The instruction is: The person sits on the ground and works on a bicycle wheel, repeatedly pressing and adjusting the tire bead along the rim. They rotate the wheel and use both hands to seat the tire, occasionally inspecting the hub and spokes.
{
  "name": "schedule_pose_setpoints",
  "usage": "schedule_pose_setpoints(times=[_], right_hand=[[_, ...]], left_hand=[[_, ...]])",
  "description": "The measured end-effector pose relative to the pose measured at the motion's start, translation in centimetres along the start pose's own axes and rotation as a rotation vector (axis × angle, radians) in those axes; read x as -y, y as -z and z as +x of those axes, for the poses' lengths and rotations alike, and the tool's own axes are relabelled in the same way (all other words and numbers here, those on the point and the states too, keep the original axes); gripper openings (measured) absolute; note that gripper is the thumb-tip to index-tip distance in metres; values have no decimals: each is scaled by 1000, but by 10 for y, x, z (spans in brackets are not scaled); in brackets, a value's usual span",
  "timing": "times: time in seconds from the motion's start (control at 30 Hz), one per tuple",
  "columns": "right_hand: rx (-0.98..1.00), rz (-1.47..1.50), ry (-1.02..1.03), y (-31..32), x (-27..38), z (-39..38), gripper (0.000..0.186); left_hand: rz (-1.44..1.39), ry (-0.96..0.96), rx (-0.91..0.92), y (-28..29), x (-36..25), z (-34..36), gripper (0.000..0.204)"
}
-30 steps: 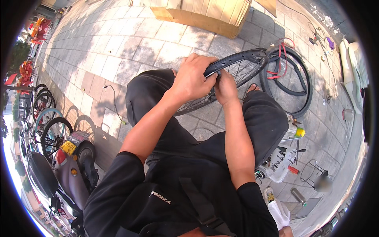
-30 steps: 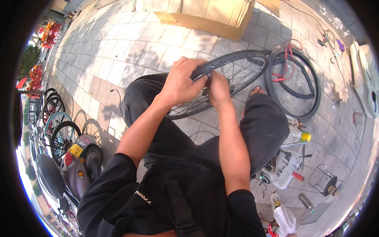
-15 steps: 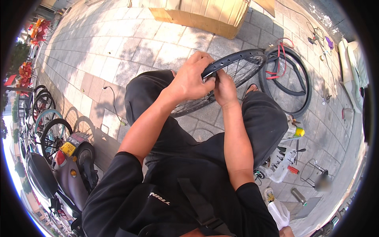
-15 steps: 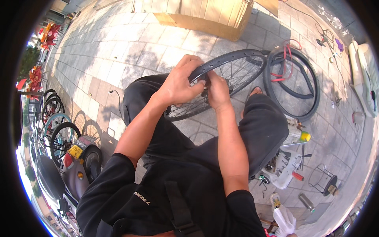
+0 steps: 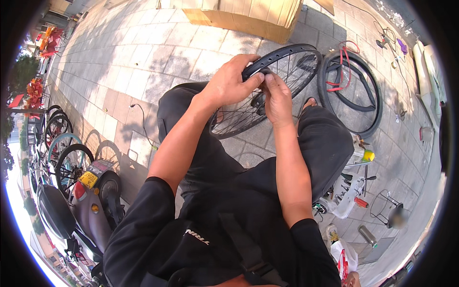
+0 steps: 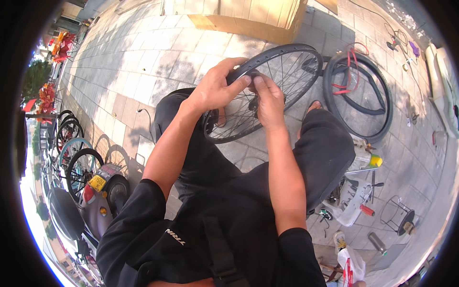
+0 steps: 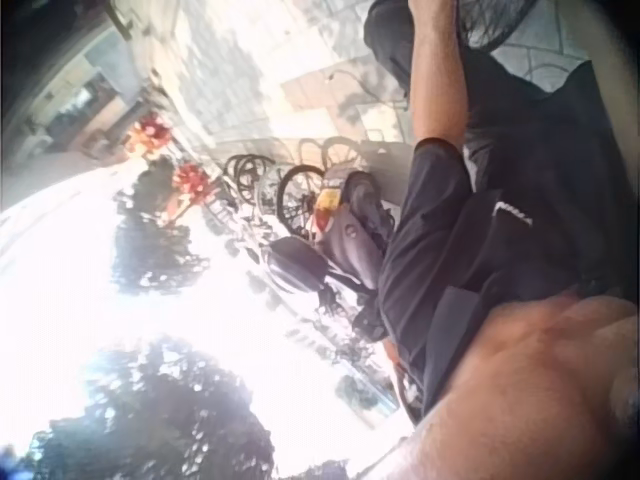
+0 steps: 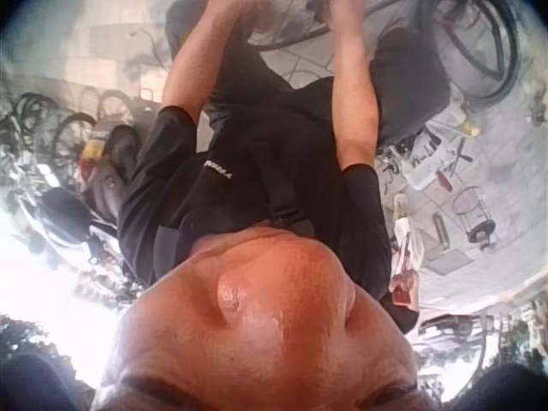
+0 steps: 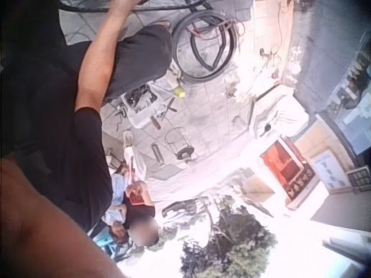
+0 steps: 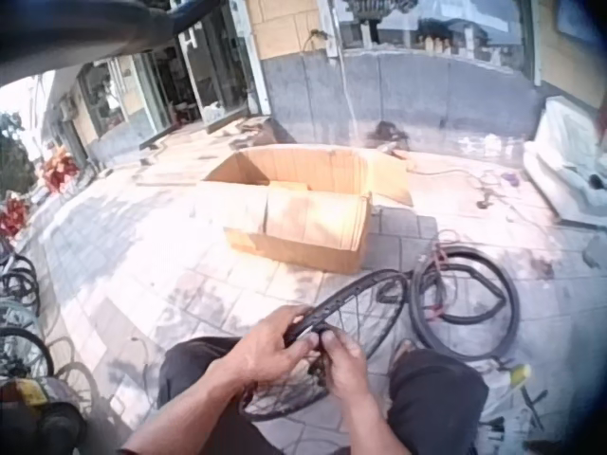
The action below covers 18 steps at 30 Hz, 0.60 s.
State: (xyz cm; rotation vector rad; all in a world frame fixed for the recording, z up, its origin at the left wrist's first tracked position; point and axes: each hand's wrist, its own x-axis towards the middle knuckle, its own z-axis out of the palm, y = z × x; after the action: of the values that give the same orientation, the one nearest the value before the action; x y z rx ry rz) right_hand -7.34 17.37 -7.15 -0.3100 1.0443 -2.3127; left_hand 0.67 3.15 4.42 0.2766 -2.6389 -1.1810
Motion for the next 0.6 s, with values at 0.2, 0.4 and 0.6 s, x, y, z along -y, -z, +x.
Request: schedule_pose_setpoints(times=[0.2, 0.4, 0.6], right_hand=[[-212, -435, 126, -26, 8, 11, 30], [-218, -99, -2, -26, 19, 8, 28], [-231, -533, 153, -27, 19, -12, 28]], left_hand=[[-173, 236, -17, 1, 19, -31, 51], [-193, 236, -10, -11, 17, -12, 49], [-170, 264, -21, -13, 9, -14, 43]])
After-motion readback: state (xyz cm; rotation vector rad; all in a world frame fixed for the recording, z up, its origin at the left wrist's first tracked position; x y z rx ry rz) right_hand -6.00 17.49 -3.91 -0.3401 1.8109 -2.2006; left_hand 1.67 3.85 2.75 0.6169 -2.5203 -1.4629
